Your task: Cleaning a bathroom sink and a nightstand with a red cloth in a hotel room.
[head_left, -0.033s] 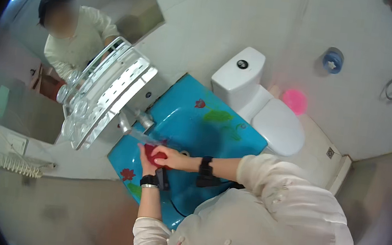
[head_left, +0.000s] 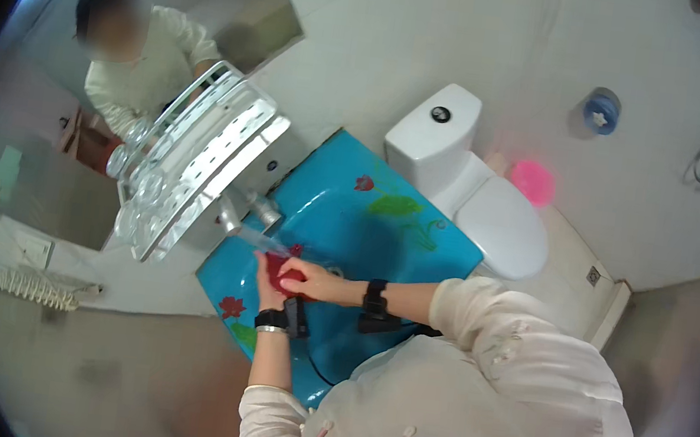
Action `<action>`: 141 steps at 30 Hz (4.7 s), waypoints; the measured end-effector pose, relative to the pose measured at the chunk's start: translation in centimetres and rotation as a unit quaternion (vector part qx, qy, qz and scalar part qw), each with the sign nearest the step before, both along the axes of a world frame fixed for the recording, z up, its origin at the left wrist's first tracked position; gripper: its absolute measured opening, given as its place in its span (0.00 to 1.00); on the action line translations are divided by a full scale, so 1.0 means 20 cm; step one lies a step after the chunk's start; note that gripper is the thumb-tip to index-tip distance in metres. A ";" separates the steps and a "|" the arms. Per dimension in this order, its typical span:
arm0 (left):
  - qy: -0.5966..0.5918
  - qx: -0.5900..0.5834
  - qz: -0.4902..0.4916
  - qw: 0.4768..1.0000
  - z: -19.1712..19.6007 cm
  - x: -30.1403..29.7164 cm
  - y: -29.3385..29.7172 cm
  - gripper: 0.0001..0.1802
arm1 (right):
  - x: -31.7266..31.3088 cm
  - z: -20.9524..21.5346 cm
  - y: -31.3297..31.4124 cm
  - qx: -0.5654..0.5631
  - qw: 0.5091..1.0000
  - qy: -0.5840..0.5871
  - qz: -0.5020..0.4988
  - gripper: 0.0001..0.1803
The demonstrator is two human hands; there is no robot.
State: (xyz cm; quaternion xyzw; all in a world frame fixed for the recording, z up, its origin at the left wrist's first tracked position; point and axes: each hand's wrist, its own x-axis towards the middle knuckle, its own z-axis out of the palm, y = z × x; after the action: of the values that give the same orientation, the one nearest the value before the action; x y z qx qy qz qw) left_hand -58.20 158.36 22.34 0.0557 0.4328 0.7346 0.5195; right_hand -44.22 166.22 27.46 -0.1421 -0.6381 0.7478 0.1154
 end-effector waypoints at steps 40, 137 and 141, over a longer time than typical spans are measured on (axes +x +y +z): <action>0.094 -0.194 0.067 0.974 0.35 0.03 -0.16 0.27 | -0.11 -0.47 0.45 -0.063 0.961 -0.198 -0.181 0.28; 0.250 0.094 0.090 0.959 0.93 0.17 -0.16 0.09 | -0.01 -0.10 0.26 0.276 0.960 -0.022 0.050 0.31; 0.337 -0.058 0.135 0.930 0.75 0.04 -0.24 0.13 | -0.04 -0.06 0.33 0.020 0.999 -0.006 0.041 0.18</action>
State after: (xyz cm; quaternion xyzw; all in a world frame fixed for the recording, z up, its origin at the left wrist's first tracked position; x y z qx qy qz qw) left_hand -57.47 153.60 37.39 0.2108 0.6277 0.7093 0.2416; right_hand -45.06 172.74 26.29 -0.1183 -0.6587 0.7384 0.0834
